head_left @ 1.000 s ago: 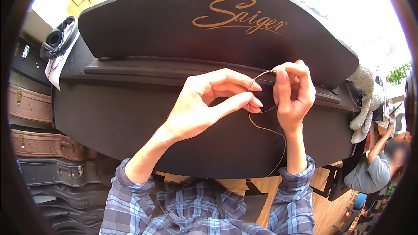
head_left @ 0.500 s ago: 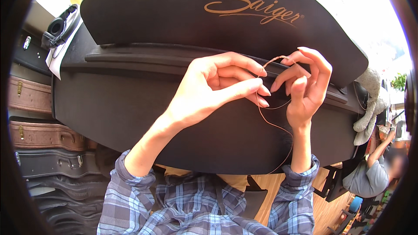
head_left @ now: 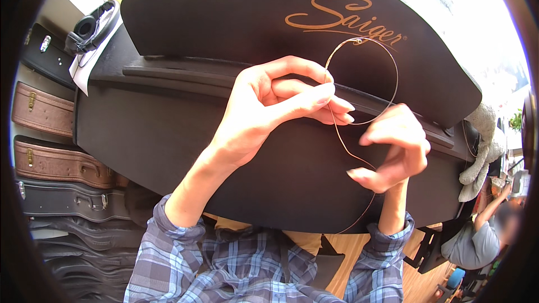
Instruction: The person ties knots in a thin wire or string using both hands over a black surface. They form loops, pull the wire through, and tighten the knot repeatedly. The task appears to be a demonstration of knot-tying technique.
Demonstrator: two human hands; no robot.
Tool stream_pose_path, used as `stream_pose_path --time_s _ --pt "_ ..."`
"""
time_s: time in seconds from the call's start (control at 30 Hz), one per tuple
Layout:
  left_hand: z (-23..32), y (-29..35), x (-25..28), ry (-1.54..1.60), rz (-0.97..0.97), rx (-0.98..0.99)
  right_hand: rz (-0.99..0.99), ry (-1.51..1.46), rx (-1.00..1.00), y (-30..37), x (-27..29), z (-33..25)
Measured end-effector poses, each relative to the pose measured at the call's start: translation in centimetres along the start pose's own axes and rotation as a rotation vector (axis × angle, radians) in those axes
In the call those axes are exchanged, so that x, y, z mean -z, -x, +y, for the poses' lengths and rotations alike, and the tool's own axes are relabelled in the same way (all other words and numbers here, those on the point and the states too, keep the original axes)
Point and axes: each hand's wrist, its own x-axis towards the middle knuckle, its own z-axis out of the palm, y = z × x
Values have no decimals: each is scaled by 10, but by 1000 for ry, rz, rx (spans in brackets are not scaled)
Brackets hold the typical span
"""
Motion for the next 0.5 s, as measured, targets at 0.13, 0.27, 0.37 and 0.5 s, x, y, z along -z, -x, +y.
stream_pose_path --time_s 0.13,0.27,0.37,0.5 --pt "3 1 -2 -55 47 0 -11 43 -65 -3 -10 -2" --pt "7 2 -2 -68 71 16 34 51 -96 -4 -9 -5" --pt "7 3 -4 -13 83 3 35 103 -113 -6 -9 -6" --pt "8 2 0 131 17 12 70 190 -135 -7 -11 -4"
